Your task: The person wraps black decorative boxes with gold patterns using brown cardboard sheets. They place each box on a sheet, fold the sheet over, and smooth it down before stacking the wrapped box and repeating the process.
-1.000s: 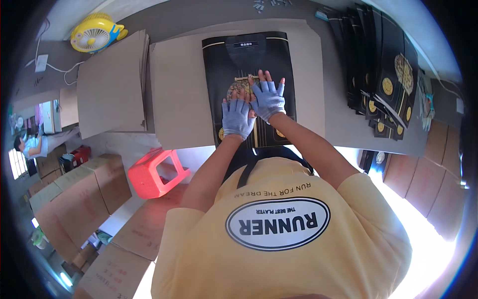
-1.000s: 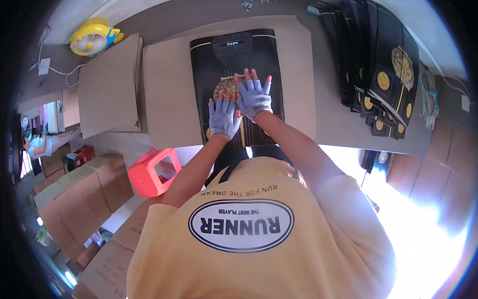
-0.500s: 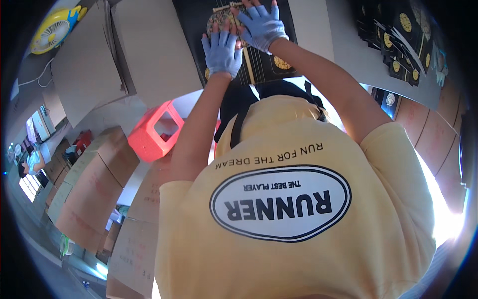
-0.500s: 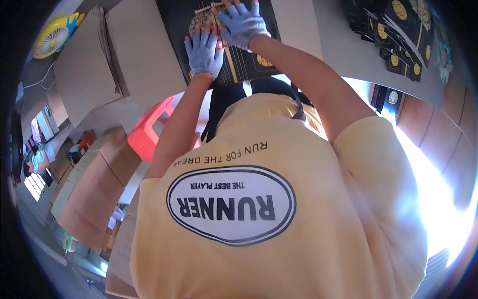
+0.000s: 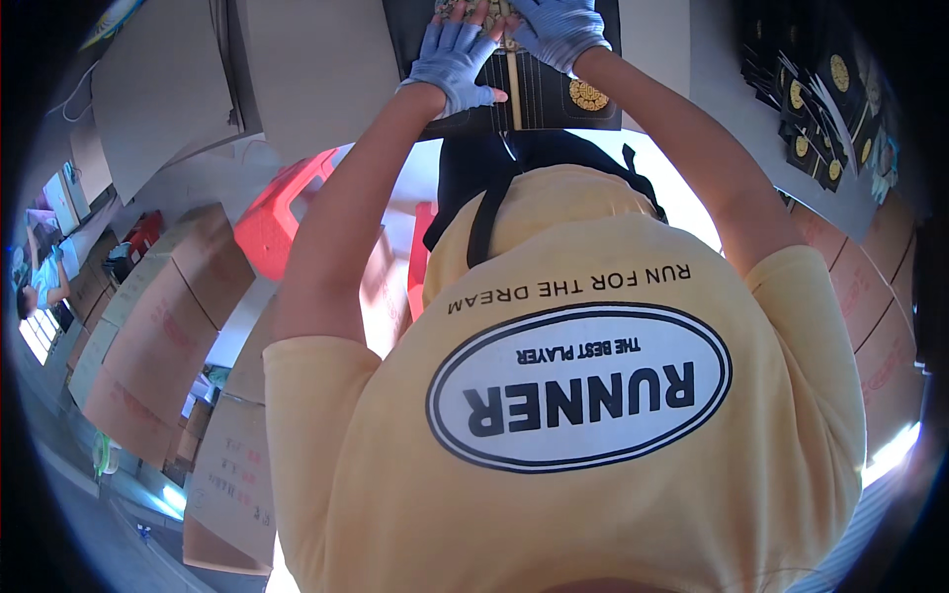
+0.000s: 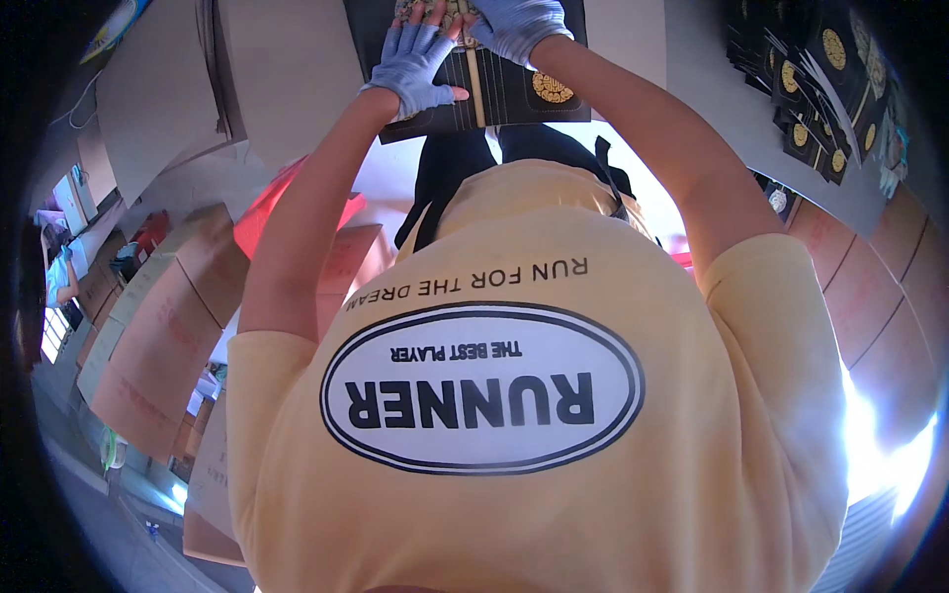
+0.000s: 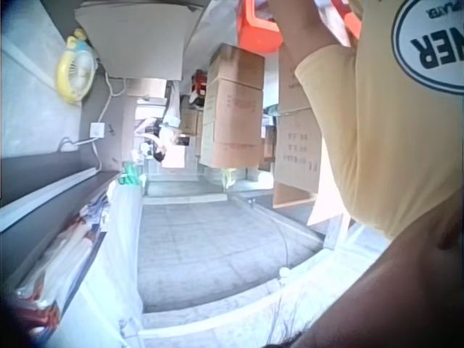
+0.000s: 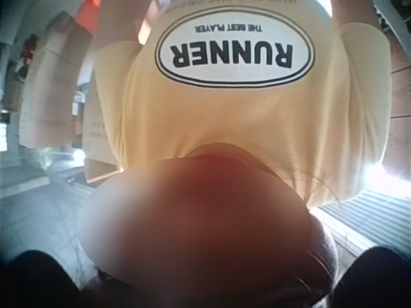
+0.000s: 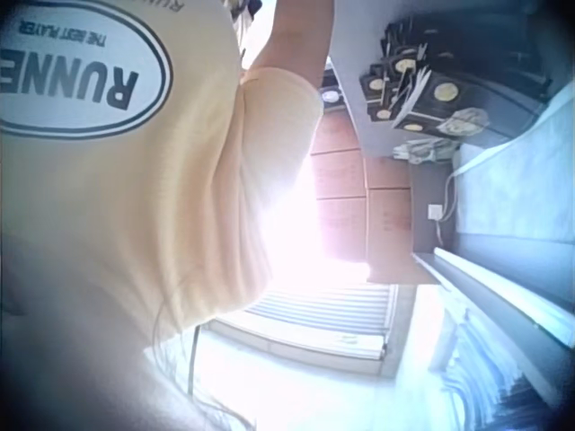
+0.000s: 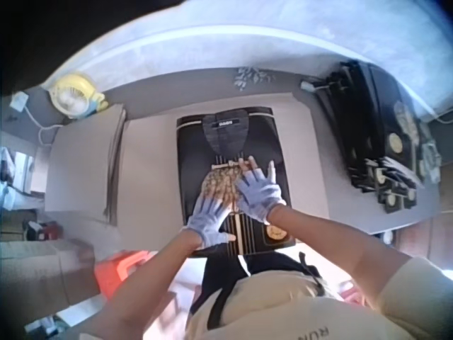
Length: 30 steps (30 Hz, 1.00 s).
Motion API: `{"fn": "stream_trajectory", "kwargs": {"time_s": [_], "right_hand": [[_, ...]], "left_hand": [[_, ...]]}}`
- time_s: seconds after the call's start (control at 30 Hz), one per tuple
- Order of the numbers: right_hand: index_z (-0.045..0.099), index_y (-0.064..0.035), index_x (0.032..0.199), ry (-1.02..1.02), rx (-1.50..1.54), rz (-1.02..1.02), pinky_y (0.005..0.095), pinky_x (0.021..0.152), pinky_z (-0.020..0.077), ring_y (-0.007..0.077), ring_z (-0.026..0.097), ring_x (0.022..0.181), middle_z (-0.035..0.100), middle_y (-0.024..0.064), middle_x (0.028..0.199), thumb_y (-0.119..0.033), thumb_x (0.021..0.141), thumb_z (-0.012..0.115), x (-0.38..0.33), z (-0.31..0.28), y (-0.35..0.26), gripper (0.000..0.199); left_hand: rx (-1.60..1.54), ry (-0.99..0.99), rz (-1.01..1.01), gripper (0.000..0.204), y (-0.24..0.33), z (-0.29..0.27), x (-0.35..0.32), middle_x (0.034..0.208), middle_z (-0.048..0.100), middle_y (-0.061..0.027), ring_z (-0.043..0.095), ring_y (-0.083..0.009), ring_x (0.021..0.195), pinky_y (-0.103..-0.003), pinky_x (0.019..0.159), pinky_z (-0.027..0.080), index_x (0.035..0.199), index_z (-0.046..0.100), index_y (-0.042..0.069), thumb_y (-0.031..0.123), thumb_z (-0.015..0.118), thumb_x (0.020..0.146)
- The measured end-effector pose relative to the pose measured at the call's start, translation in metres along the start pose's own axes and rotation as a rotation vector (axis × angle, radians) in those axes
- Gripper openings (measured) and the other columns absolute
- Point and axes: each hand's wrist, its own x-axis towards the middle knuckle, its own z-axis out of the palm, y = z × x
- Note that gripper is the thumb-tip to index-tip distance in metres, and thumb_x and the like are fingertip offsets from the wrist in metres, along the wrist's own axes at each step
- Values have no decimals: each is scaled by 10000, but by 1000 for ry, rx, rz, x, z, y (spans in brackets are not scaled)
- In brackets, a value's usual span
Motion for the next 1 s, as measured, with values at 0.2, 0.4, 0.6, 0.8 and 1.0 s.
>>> {"fn": "stream_trajectory", "kwargs": {"time_s": [0.2, 0.4, 0.6, 0.8, 1.0], "right_hand": [[469, -150, 1398, 8, -32, -21, 695, 1102, 74, 370, 138, 1465, 187, 160, 1585, -459, 921, 416, -2, -2, 0, 570], [476, -145, 1393, 63, 1, -12, 692, 1103, 77, 377, 143, 1462, 192, 164, 1582, -453, 917, 419, -1, 4, 1, 569], [485, -140, 1385, 55, 6, -23, 684, 1109, 75, 378, 143, 1461, 209, 162, 1578, -491, 899, 431, -3, 2, 3, 601], [509, -130, 1359, 3, 24, -59, 636, 1137, 71, 378, 155, 1456, 262, 170, 1553, -512, 873, 457, -10, -1, -2, 621], [532, -123, 1323, 49, 56, -110, 614, 1147, 76, 376, 189, 1443, 398, 166, 1460, -490, 858, 489, -18, 3, 0, 594]], "left_hand": [[39, -13, -23, 1241, 5, -8, 3, 1586, -14, -236, -81, -430, 1457, -547, 1164, -31, 1526, 125, 41, 693, 689, 633], [27, -47, -39, 1296, 8, -7, 5, 1579, -18, -252, -82, -436, 1455, -553, 1159, -40, 1528, 98, 42, 691, 716, 591], [54, -172, -119, 1308, 14, -10, 10, 1575, -34, -260, -90, -441, 1452, -573, 1151, -51, 1529, 72, 44, 690, 720, 594], [56, -184, -120, 1331, 13, -11, 11, 1576, -43, -257, -97, -442, 1450, -579, 1147, -59, 1528, 38, 36, 698, 718, 595], [105, -226, -155, 1348, 20, -22, 12, 1581, -60, -247, -110, -444, 1449, -571, 1151, -56, 1524, 17, 15, 706, 712, 598]]}}
